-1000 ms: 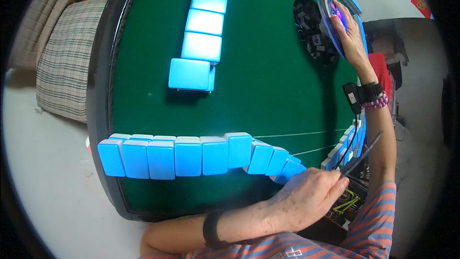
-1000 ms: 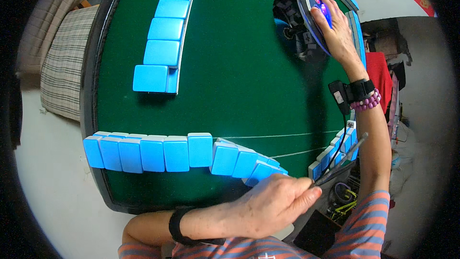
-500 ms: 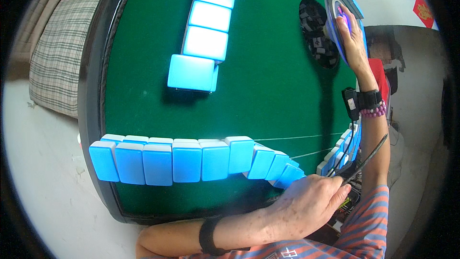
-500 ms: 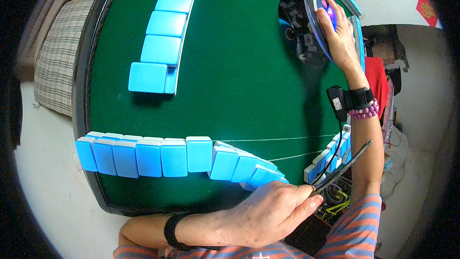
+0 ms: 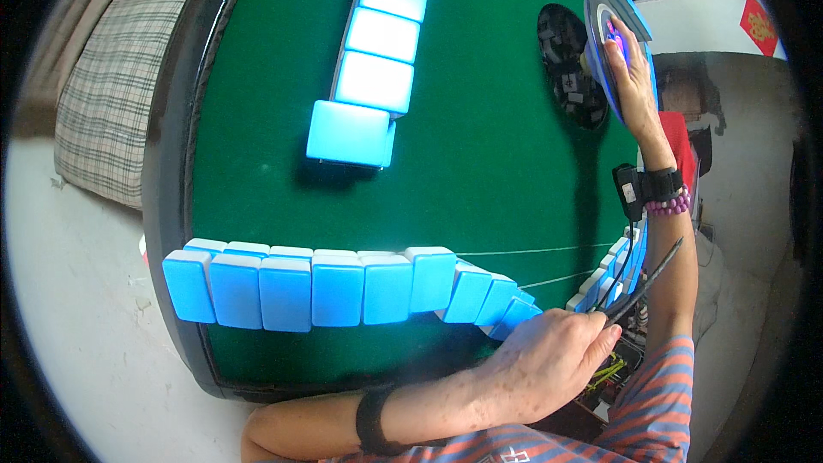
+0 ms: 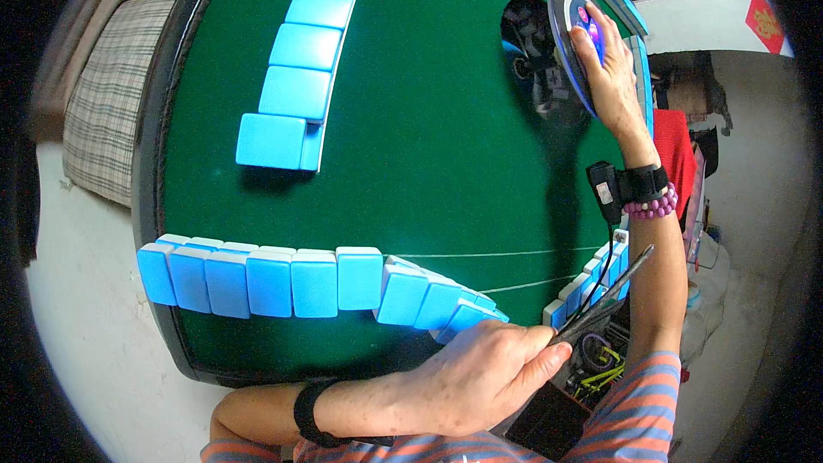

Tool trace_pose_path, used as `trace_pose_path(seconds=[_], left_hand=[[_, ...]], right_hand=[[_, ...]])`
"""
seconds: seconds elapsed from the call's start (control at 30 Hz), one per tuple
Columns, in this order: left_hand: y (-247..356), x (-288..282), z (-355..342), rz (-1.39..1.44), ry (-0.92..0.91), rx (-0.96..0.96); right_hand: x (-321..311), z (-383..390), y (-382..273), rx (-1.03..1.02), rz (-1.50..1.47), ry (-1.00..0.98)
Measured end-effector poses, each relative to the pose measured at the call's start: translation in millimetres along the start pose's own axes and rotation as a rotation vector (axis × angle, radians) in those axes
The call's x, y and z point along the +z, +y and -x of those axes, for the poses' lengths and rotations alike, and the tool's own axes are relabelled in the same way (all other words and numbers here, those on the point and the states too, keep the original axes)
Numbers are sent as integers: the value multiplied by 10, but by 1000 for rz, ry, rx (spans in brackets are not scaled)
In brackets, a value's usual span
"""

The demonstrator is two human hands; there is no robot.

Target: The person uses a screwdriver to tighten a screw on the underside of a mahjong table central disk, then places the disk back onto the table.

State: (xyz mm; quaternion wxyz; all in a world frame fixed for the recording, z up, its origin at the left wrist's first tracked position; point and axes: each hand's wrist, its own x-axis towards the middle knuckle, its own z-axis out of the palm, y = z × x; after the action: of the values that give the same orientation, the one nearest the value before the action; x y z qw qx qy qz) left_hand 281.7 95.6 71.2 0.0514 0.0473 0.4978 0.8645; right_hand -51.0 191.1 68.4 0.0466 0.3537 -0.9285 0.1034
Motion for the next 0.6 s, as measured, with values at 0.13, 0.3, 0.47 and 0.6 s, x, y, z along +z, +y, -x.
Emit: trace_pose_path(seconds=[0.13, 0.3, 0.47, 0.6], left_hand=[[4, -32, -19, 4, 29, -1], [-80, -79, -69, 63, 45, -101], [71, -235, -84, 81, 69, -196], [17, -250, -157, 60, 47, -134]], right_hand=[[-70, 40, -43, 12, -6, 4], [-400, 404, -345, -22, -306, 210], [-1225, 1726, -1109, 142, -446, 66], [-1095, 2755, -1593, 203, -730, -238]])
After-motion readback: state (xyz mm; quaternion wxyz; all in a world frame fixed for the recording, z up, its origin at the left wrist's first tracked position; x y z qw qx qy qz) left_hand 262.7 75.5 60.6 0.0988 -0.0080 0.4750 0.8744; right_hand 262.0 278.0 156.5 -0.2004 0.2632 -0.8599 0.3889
